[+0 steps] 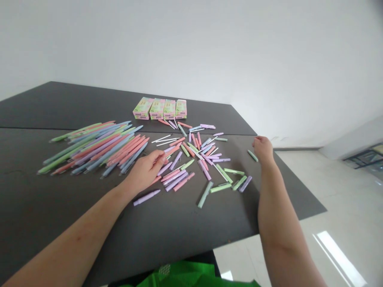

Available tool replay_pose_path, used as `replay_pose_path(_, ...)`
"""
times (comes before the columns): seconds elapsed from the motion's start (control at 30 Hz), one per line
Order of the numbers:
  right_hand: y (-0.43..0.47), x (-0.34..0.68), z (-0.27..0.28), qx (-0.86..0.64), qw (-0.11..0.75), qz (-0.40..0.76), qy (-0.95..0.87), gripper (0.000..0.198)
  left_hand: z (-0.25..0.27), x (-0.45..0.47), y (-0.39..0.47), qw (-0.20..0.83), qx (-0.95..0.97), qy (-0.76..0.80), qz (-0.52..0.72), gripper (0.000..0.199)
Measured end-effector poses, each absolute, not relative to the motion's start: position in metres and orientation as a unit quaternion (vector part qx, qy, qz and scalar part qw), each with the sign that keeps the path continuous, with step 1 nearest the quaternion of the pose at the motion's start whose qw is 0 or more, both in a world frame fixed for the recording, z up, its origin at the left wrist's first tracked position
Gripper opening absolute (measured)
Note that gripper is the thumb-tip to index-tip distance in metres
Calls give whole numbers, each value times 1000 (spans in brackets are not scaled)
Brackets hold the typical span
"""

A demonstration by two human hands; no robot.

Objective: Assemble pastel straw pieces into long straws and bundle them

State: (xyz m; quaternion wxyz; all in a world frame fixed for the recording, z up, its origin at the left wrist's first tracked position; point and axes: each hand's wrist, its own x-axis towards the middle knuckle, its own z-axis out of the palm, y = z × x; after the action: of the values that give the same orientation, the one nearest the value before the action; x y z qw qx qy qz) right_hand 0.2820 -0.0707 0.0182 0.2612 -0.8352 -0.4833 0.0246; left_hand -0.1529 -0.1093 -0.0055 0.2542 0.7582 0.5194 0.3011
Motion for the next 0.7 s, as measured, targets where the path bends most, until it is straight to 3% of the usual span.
replay_pose_path(0.07, -70, 304, 10, -862, 195, 2, -468, 41, -5, -152, -109, 250, 762, 517, 301, 38)
replay_pose_path(0.23, -71, 313, -1, -881, 54, 24, -469, 24, -5, -152, -109, 252, 765, 506, 308, 36)
replay_pose_path(0.4, -70, 298, -1, -872, -29, 34, -488, 21, -5, -152, -109, 257, 764, 509, 303, 36)
replay_pose_path(0.6, -68, 237, 15, -797, -27, 67, -599, 29, -5, -152, -110, 255, 765, 512, 296, 36)
replay_pose_path(0.7, -71, 186, 29, -701, 65, 88, -705, 31, -7, -152, -109, 252, 766, 512, 296, 36)
